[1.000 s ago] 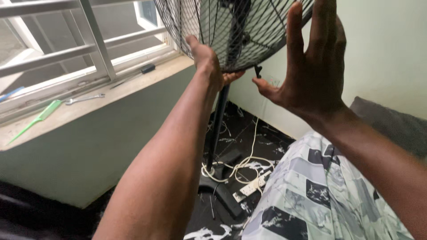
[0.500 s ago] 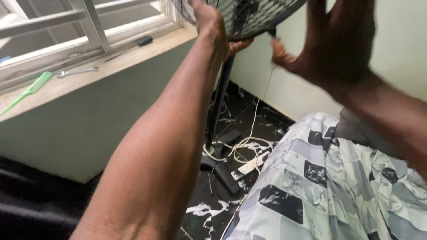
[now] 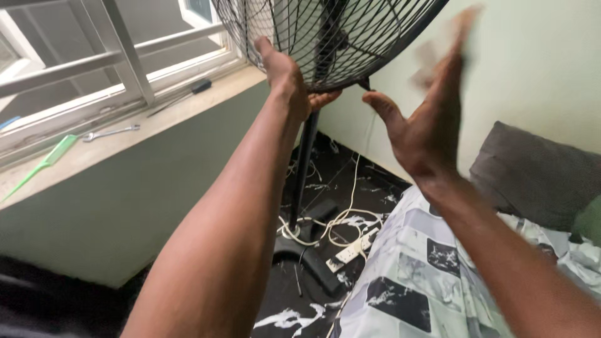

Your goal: The person assembles a standing fan by attaching the front and rear wire cages to the fan head. They align the cages, press them into place, and adjust the fan's orientation before plugging it into a power strip.

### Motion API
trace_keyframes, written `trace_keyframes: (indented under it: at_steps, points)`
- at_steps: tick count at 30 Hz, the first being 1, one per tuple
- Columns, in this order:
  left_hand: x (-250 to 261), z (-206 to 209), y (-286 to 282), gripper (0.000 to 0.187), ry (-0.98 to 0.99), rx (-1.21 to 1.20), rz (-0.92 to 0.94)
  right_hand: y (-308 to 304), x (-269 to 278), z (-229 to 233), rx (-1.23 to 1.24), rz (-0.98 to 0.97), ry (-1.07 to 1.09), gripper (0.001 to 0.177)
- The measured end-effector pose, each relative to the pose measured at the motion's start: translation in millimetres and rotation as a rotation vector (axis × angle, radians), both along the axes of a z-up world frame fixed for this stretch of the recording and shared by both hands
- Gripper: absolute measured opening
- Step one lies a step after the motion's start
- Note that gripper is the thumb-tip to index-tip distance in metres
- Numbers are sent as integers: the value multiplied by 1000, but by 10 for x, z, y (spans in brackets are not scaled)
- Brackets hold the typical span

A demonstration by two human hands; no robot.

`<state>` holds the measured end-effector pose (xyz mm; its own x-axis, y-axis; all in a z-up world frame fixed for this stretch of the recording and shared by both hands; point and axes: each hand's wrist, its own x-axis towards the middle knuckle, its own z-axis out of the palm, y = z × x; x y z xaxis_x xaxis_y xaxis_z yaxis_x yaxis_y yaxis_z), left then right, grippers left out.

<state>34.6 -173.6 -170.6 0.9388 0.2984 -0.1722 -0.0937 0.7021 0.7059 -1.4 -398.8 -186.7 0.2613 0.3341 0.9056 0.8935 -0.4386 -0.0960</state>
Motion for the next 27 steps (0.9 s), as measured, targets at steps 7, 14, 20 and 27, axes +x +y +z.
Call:
trace_keyframes:
  at_steps: [7, 14, 20, 27]
  points:
    - [-67, 72, -28, 110, -2, -39, -12, 338, 129, -134, 319, 525, 602, 79]
    - [-190, 154, -35, 105, 43, -23, 25, 510, 256, -319, 696, 1013, 924, 85]
    - [-156, 98, -28, 106, -3, -26, -2, 684, 354, -439, 682, 1223, 897, 88]
    - [-152, 100, -8, 104, -8, 24, 6, 898, 393, -462, 706, 1429, 852, 90]
